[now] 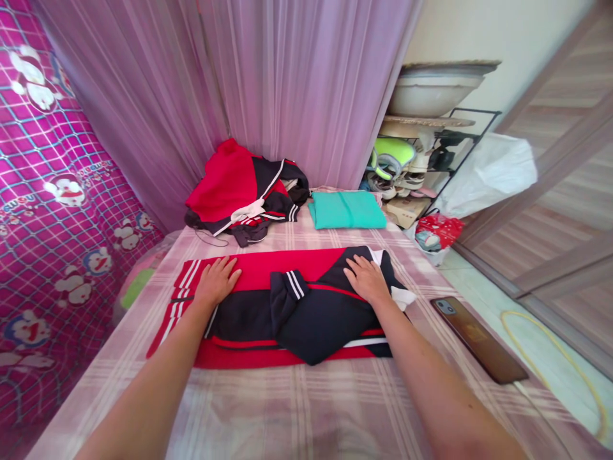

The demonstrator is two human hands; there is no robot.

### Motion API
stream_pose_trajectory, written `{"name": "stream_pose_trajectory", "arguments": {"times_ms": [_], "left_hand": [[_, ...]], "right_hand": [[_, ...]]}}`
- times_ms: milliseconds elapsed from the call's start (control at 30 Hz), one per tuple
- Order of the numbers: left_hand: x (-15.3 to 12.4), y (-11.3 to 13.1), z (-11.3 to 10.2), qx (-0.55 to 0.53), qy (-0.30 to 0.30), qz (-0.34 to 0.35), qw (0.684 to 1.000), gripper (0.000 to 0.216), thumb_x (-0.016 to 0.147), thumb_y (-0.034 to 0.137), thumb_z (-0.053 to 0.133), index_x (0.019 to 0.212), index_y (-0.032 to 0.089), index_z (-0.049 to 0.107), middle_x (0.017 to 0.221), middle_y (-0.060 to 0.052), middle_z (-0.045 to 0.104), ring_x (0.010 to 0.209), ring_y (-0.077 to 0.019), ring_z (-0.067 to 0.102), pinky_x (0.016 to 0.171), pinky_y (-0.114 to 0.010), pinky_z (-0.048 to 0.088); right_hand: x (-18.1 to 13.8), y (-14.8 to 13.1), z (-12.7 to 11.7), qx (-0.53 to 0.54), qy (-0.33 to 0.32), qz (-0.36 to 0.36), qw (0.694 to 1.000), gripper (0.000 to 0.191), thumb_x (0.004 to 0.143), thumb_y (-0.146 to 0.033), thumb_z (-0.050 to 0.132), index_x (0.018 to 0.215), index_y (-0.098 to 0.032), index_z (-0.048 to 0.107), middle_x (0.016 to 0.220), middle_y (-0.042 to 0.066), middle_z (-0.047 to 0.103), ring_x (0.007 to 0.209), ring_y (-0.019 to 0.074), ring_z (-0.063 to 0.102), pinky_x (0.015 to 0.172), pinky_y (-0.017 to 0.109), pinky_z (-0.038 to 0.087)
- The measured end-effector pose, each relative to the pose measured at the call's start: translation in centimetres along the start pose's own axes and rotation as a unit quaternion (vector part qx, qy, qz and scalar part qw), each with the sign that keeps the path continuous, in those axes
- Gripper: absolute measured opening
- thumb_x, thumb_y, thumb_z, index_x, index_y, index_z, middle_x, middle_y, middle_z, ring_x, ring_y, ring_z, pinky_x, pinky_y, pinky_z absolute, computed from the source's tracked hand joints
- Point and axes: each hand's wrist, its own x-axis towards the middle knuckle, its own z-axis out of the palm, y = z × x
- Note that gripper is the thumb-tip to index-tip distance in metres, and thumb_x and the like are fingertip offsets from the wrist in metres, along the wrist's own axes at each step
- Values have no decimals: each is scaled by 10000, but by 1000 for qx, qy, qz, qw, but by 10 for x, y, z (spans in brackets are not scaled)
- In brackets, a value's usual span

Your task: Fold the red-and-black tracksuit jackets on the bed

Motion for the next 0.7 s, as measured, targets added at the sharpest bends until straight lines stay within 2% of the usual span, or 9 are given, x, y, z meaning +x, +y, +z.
{"name": "stream_pose_trajectory", "arguments": {"times_ms": [100,267,400,533,700], "left_hand": [[0,-1,-7,-24,-3,3,1000,539,977,393,300,1403,161,535,1496,-113,494,1419,-277,396,1173,-466,297],[-4,5,-22,-53,-9,-13,998,531,989,339,239,1303,133,614,1362,-113,625,1285,-219,550,1101,-361,402],[-22,34,-28,-13,-5,-3,1000,459,962,401,376,1277,193,637,1403,-107,593,1318,-308,510,1114,-512,360],[-48,67,-25,31,2,26,999,491,976,438,382,1411,258,523,1523,-88,465,1421,-305,383,1163,-554,265],[-59,72,-21,34,-26,9,999,555,983,466,361,1473,221,445,1559,-114,402,1444,-333,337,1147,-607,273]], "right_hand": [[-2,-4,-2,1,15,1,1000,517,1010,-402,300,1400,-176,552,1496,122,489,1379,261,436,1145,426,289],[-2,-3,2,-10,44,-4,999,474,1004,-357,326,1347,-183,602,1449,110,545,1334,259,489,1114,423,337],[0,0,9,-9,80,-21,997,451,992,-333,357,1299,-163,640,1402,135,584,1287,276,529,1087,439,366],[1,3,13,-3,89,-25,996,433,989,-331,373,1286,-184,651,1384,126,600,1270,278,543,1078,436,378],[3,7,12,6,71,-36,997,430,983,-331,391,1292,-181,649,1394,133,590,1275,285,545,1080,441,387]]}}
